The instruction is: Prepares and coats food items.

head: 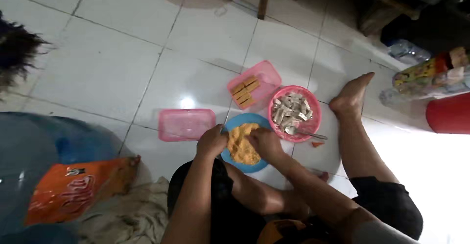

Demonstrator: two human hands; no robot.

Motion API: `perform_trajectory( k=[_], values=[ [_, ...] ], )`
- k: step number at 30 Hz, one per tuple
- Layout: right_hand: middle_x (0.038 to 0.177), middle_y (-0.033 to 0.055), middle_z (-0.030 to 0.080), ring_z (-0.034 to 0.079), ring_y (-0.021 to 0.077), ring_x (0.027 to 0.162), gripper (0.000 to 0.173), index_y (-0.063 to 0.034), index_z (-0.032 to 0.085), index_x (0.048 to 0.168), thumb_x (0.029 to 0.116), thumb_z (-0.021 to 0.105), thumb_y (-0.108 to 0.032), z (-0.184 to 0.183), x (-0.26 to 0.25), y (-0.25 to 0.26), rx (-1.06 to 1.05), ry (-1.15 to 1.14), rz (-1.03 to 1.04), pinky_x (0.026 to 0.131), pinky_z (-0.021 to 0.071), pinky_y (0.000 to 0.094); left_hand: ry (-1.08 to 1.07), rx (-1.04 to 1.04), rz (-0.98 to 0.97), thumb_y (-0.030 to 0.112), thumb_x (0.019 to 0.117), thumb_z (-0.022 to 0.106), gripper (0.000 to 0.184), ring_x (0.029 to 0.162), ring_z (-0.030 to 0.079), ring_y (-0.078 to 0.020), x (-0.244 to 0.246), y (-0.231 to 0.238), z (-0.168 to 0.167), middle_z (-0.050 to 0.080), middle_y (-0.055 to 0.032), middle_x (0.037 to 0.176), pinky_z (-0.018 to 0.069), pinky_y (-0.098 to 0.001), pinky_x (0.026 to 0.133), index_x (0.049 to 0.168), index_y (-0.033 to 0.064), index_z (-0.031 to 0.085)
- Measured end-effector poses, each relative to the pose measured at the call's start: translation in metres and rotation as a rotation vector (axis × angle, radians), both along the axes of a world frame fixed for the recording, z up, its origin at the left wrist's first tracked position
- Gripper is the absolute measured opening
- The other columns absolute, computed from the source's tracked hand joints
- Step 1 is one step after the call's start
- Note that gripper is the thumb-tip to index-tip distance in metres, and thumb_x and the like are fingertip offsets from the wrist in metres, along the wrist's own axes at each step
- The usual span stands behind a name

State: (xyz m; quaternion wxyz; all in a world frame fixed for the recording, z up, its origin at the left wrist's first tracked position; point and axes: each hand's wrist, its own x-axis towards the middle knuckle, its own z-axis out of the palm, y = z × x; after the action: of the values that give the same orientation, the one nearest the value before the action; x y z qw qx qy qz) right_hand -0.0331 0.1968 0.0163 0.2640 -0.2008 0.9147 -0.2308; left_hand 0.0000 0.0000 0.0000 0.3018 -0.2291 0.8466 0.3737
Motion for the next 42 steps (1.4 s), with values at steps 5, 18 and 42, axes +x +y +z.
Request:
perform_trajectory(
  k=[5,18,42],
  values=[
    [0.153,0.0112,0.054,0.048,0.0357,0.143,0.051,-0.0188,0.059,0.148,0.0978,0.063,-0.014,-0.006,0.024,0.056,0.024,0.012,0.06,0.115,0.0411,0.0553,-0.026,-0.027,0.013,0.03,0.1102,0.044,0.042,0.111,0.064,-0.0419,0.0,0.0,0.004,0.067,-0.023,0.121,0.0465,-0.0649,0.097,0.146,0.0113,0.056],
    [0.097,0.0185,0.07,0.067,0.0297,0.082,0.04,-0.0035,0.062,0.132,0.0937,0.075,-0.006,-0.006,-0.042,0.216,-0.063,-0.132,-0.713,0.078,0.0558,0.0508,-0.06,-0.034,0.079,0.025,0.1108,0.044,0.04,0.104,0.067,-0.0395,-0.001,0.001,0.0,0.067,-0.0242,0.119,0.0504,-0.0596,0.094,0.145,0.0081,0.054],
    [0.097,0.0143,0.067,0.065,0.0241,0.09,0.021,-0.0041,0.077,0.114,0.1011,0.062,-0.009,0.018,-0.024,0.216,-0.235,0.563,-0.393,0.084,0.0545,0.0396,-0.035,-0.032,0.069,0.026,0.1108,0.044,0.039,0.103,0.067,-0.0394,0.0,0.002,-0.001,0.066,-0.0249,0.119,0.0504,-0.0611,0.094,0.142,0.0057,0.056]
  ],
)
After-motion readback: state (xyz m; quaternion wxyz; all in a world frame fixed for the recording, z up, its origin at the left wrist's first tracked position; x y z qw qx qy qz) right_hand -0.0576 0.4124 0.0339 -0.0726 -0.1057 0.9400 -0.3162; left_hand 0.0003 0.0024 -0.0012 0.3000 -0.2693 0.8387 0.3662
